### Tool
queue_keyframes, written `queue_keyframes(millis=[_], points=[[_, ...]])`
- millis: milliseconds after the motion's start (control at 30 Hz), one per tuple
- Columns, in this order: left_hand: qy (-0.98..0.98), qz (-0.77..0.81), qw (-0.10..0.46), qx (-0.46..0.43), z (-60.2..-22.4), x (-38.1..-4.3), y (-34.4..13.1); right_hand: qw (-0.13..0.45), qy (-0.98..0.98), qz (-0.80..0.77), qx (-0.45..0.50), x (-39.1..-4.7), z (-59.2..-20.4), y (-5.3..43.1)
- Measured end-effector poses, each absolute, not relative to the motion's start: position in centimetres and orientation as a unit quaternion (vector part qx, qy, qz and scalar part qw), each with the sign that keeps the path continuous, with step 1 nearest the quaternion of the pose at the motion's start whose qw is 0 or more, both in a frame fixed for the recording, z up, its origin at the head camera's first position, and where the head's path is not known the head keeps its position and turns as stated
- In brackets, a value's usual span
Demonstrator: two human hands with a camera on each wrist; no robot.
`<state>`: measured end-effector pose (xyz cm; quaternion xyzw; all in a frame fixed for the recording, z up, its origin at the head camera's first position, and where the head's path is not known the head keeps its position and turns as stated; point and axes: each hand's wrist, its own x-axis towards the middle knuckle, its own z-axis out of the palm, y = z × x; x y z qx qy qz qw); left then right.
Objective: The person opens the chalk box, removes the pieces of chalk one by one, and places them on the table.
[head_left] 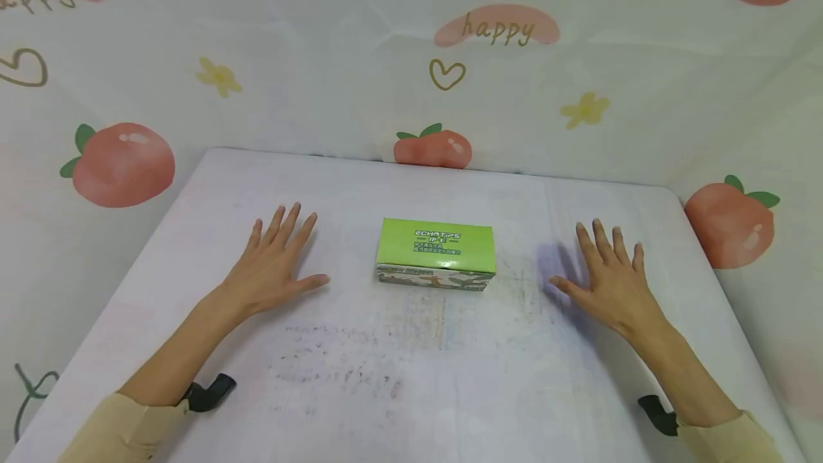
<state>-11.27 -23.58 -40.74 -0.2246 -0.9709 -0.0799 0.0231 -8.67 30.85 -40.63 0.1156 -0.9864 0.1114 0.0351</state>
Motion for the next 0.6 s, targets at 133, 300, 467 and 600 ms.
queue_keyframes(millis=[133, 300, 467, 600], points=[[-0.970, -0.084, 0.014, -0.227, -40.8, -11.5, -23.2, 0.036, -0.983, 0.128, 0.126, -8.8, -40.7, 30.6], [-0.966, -0.098, -0.007, -0.238, -41.0, -12.0, -21.9, 0.039, -0.977, 0.138, 0.155, -9.3, -40.4, 29.6], [-0.959, -0.113, -0.009, -0.261, -40.9, -12.6, -20.5, 0.034, -0.972, 0.144, 0.182, -9.7, -39.9, 28.4], [-0.953, -0.128, -0.002, -0.276, -40.6, -12.7, -19.9, 0.046, -0.964, 0.160, 0.205, -10.1, -39.5, 27.7]])
